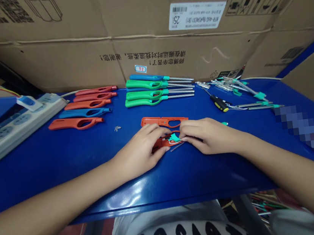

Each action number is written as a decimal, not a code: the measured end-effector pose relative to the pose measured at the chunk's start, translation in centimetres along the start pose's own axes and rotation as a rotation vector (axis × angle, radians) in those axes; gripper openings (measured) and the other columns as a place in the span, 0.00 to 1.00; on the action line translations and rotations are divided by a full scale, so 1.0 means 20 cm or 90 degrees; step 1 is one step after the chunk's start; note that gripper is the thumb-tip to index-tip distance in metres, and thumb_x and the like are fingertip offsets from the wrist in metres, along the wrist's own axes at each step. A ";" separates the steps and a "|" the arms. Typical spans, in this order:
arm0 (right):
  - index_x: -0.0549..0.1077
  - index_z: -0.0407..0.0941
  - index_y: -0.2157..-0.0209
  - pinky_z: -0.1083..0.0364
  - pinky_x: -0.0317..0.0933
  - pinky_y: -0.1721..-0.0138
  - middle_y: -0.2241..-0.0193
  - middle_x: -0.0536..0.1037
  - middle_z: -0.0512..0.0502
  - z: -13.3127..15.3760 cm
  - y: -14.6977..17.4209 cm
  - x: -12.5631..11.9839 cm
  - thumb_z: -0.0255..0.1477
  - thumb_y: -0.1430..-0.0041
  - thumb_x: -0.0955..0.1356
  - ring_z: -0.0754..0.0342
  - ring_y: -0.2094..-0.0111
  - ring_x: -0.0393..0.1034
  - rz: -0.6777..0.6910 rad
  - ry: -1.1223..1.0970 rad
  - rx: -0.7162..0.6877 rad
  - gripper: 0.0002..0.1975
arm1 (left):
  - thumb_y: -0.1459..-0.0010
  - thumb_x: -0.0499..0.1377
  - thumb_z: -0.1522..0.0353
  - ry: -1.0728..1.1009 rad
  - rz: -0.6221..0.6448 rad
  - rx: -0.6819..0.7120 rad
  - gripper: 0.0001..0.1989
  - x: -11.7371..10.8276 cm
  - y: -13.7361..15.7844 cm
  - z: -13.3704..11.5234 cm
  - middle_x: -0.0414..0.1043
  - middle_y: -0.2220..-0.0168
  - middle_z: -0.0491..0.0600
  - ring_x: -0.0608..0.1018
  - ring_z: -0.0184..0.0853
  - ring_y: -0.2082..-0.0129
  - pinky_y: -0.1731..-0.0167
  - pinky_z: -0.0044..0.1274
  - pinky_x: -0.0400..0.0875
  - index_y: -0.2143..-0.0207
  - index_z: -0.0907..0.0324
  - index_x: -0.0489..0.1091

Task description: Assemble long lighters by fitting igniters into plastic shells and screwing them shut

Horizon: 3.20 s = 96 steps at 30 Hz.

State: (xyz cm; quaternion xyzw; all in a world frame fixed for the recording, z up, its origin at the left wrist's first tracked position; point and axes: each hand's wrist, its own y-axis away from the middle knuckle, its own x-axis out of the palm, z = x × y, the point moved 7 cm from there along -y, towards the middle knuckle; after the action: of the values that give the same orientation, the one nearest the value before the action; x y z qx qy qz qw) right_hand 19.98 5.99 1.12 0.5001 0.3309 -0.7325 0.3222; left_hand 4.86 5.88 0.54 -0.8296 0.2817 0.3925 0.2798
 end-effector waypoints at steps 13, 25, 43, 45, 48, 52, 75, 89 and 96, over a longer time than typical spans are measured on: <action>0.72 0.42 0.63 0.55 0.50 0.74 0.65 0.74 0.44 0.05 0.01 0.02 0.23 0.30 0.58 0.56 0.73 0.61 0.019 0.205 -0.067 0.12 | 0.32 0.56 0.70 -0.021 0.026 0.014 0.18 0.01 0.00 -0.01 0.69 0.57 0.53 0.73 0.40 0.55 0.49 0.36 0.72 0.41 0.60 0.68; 0.73 0.43 0.61 0.55 0.61 0.67 0.60 0.74 0.41 0.04 0.00 0.00 0.29 0.30 0.60 0.54 0.67 0.68 0.022 0.063 -0.023 0.10 | 0.28 0.51 0.68 -0.188 0.060 0.075 0.17 0.04 0.01 -0.07 0.70 0.55 0.56 0.73 0.44 0.52 0.51 0.38 0.73 0.42 0.60 0.70; 0.71 0.44 0.68 0.56 0.61 0.61 0.59 0.71 0.45 -0.02 0.01 -0.01 0.28 0.34 0.66 0.56 0.63 0.68 0.014 -0.121 0.023 0.07 | 0.29 0.51 0.67 -0.261 0.030 0.111 0.17 0.01 0.02 -0.08 0.76 0.51 0.57 0.78 0.46 0.52 0.53 0.39 0.76 0.44 0.62 0.72; 0.70 0.44 0.67 0.57 0.60 0.63 0.61 0.72 0.46 -0.04 0.01 -0.01 0.25 0.36 0.67 0.57 0.65 0.67 0.013 -0.126 0.028 0.04 | 0.29 0.52 0.68 -0.239 0.024 0.109 0.16 0.00 0.02 -0.08 0.76 0.51 0.55 0.78 0.45 0.51 0.52 0.37 0.76 0.44 0.62 0.71; 0.70 0.44 0.64 0.59 0.58 0.66 0.63 0.72 0.48 -0.04 0.00 -0.01 0.23 0.37 0.68 0.58 0.67 0.65 0.003 -0.135 0.025 0.02 | 0.29 0.52 0.70 -0.177 0.023 0.105 0.13 0.00 0.02 -0.08 0.76 0.50 0.52 0.77 0.42 0.49 0.49 0.35 0.74 0.47 0.60 0.72; 0.70 0.44 0.65 0.59 0.57 0.68 0.68 0.72 0.50 -0.04 0.00 -0.03 0.22 0.38 0.68 0.59 0.71 0.62 -0.012 -0.133 0.012 0.03 | 0.29 0.52 0.71 -0.149 0.012 0.114 0.14 0.00 0.02 -0.08 0.76 0.47 0.51 0.76 0.41 0.48 0.48 0.34 0.74 0.47 0.57 0.73; 0.75 0.44 0.62 0.55 0.61 0.68 0.66 0.76 0.45 -0.20 0.07 -0.25 0.28 0.36 0.67 0.54 0.70 0.69 -0.290 0.035 0.102 0.04 | 0.31 0.56 0.70 -0.198 -0.051 0.154 0.14 -0.02 0.04 -0.06 0.79 0.47 0.51 0.82 0.40 0.50 0.47 0.32 0.78 0.47 0.60 0.76; 0.79 0.42 0.58 0.48 0.68 0.57 0.58 0.80 0.35 -0.96 0.58 -0.49 0.25 0.46 0.67 0.41 0.57 0.76 -0.229 0.274 0.734 0.14 | 0.29 0.51 0.71 -0.208 0.050 0.026 0.19 -0.01 0.04 -0.03 0.80 0.51 0.54 0.84 0.45 0.54 0.56 0.34 0.81 0.39 0.58 0.68; 0.81 0.44 0.58 0.47 0.67 0.58 0.60 0.80 0.36 -1.02 0.61 -0.44 0.27 0.43 0.68 0.40 0.57 0.75 -0.228 0.264 0.767 0.13 | 0.29 0.51 0.66 -0.184 0.009 0.058 0.19 -0.03 0.04 -0.01 0.81 0.53 0.52 0.85 0.43 0.58 0.60 0.31 0.81 0.39 0.55 0.68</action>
State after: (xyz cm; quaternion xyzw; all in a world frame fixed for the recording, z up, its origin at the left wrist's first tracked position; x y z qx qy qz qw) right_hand 42.93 16.72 1.81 0.6607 -0.0034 -0.7204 -0.2111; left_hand 4.11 5.41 0.97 -0.7488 0.2618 0.4971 0.3518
